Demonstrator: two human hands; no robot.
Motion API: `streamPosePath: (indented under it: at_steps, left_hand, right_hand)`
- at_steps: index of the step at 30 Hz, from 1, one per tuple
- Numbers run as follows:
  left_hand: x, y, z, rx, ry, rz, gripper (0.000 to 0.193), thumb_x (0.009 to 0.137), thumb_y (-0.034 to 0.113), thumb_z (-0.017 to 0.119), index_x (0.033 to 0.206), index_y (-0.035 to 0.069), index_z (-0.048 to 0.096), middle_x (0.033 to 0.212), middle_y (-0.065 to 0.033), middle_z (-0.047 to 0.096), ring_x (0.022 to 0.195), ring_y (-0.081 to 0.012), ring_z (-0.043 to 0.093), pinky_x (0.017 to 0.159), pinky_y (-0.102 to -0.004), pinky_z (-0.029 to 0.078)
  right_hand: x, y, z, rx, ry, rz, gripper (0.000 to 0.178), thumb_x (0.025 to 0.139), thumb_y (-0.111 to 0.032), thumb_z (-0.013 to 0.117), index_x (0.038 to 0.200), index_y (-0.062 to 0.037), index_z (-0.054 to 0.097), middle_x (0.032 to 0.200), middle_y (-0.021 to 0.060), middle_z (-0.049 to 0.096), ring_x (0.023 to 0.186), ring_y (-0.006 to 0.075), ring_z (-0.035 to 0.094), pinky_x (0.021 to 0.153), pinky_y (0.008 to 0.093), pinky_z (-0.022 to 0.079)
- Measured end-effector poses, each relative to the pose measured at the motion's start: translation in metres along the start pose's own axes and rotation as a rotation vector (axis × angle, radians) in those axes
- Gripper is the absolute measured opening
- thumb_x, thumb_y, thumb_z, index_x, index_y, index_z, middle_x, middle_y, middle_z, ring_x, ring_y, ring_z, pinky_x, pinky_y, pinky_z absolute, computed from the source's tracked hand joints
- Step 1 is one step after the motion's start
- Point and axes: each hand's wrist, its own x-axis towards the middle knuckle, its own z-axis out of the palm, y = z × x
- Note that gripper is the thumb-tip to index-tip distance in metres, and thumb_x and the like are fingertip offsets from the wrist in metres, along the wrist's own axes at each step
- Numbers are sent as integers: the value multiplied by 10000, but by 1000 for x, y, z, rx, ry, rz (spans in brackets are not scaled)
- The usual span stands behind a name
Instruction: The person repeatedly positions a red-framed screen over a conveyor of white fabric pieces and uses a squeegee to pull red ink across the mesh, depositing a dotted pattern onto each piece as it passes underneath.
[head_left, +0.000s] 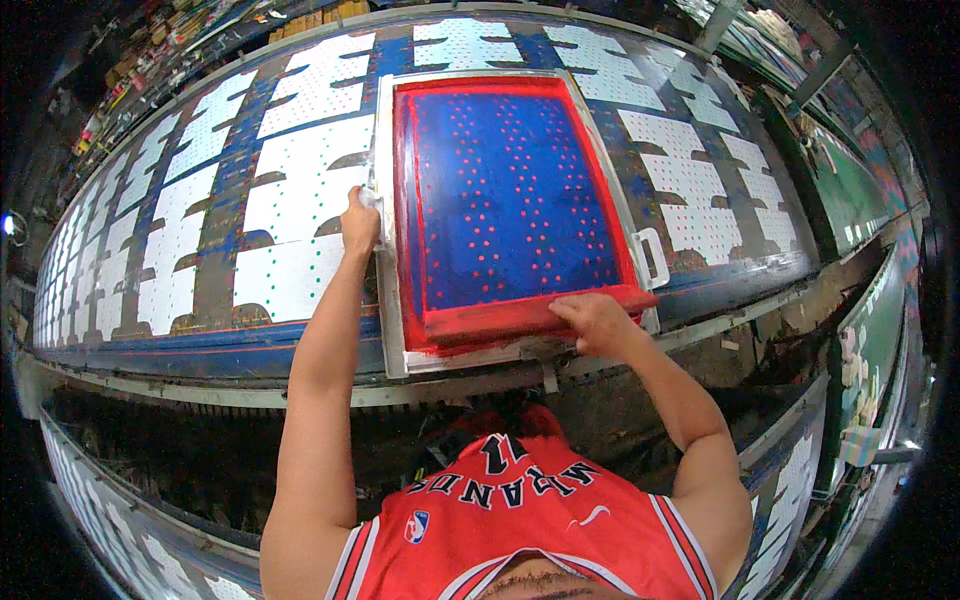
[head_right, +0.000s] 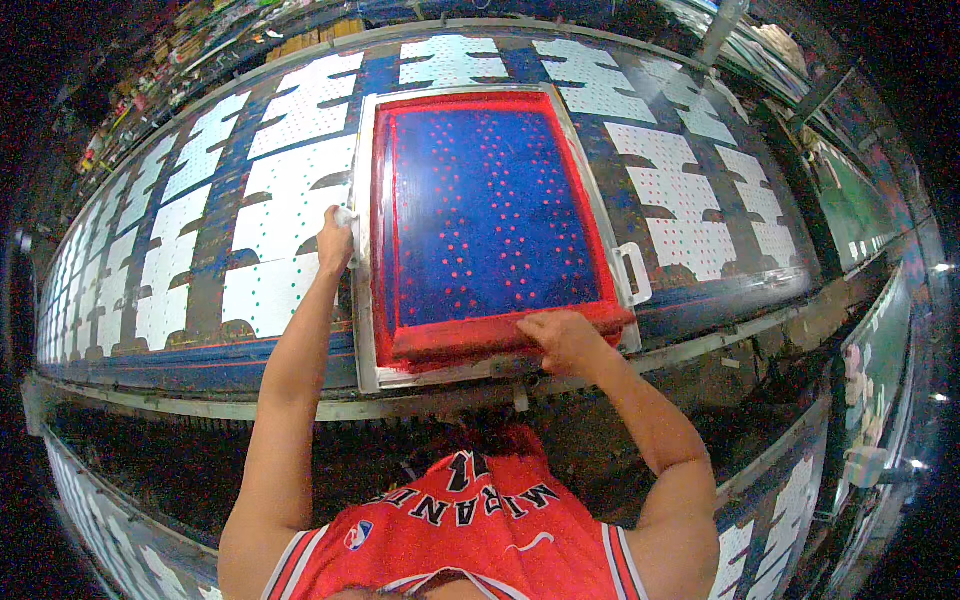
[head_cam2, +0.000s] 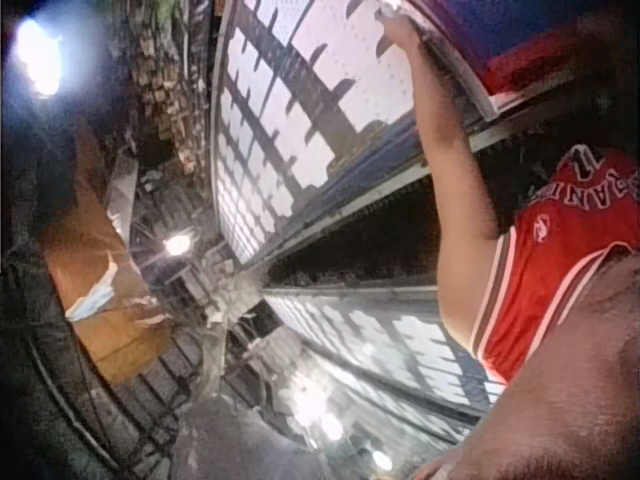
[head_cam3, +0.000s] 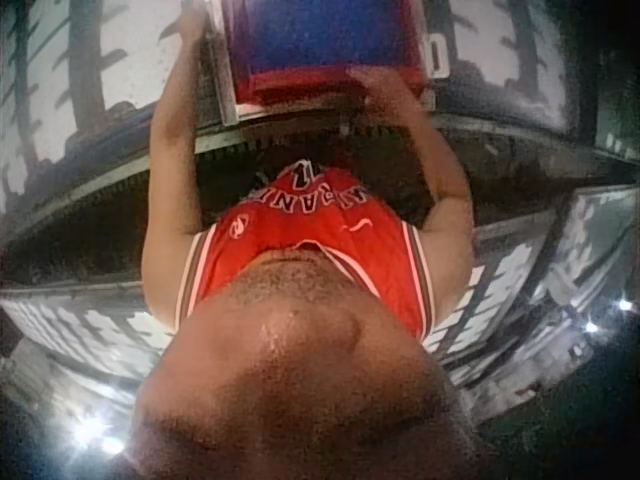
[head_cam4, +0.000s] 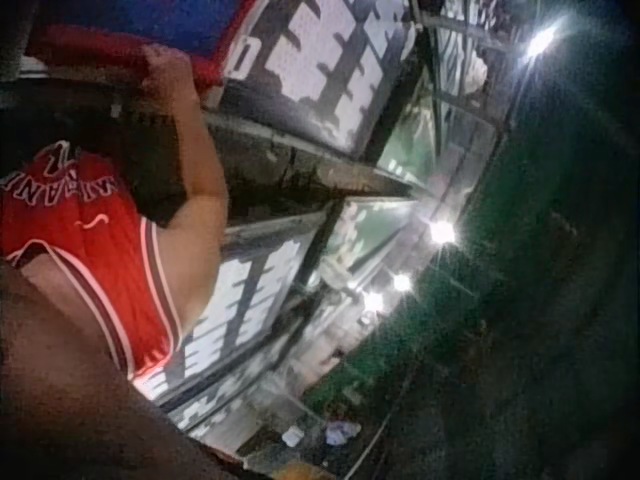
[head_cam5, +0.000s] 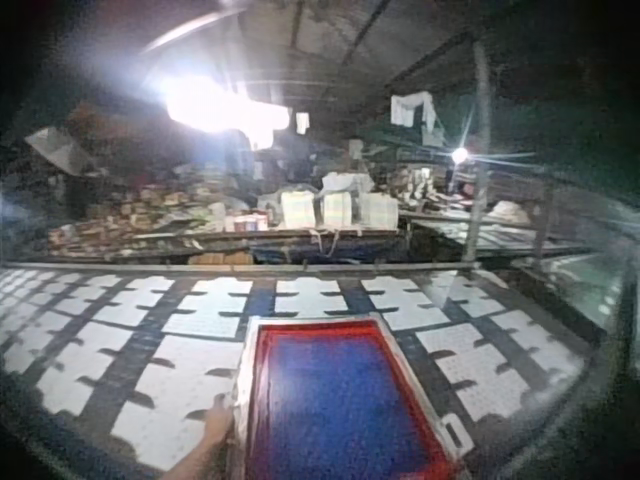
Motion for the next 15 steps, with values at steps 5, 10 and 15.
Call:
streamPosePath:
  at_steps: [5,10,15]
  left_hand:
    - [1,-1,0,117,30,51,601,871,124,483,1470,150,439,1146,-366,656,1089,-498,652,966,-520,499]
    - [8,-12,6,182,84,77,576,889,153,515,1462,152,451,1116,-331,682,1023,-477,682,911,-506,527]
    - [10,-9,7,200,74,16,565,903,207,544,1460,174,457,1139,-324,680,1069,-469,671,935,-511,514]
  right_hand:
    - [32,-2,13,-7,172,200,331,712,-164,662,1030,-83,701,960,149,727,900,342,712,771,490,570]
    - [45,-4,18,-76,77,238,245,682,-236,672,899,-127,699,823,131,723,774,361,716,682,512,566]
    - [32,-9,7,-58,119,189,199,672,-234,669,847,-139,675,783,131,717,727,367,712,652,527,564]
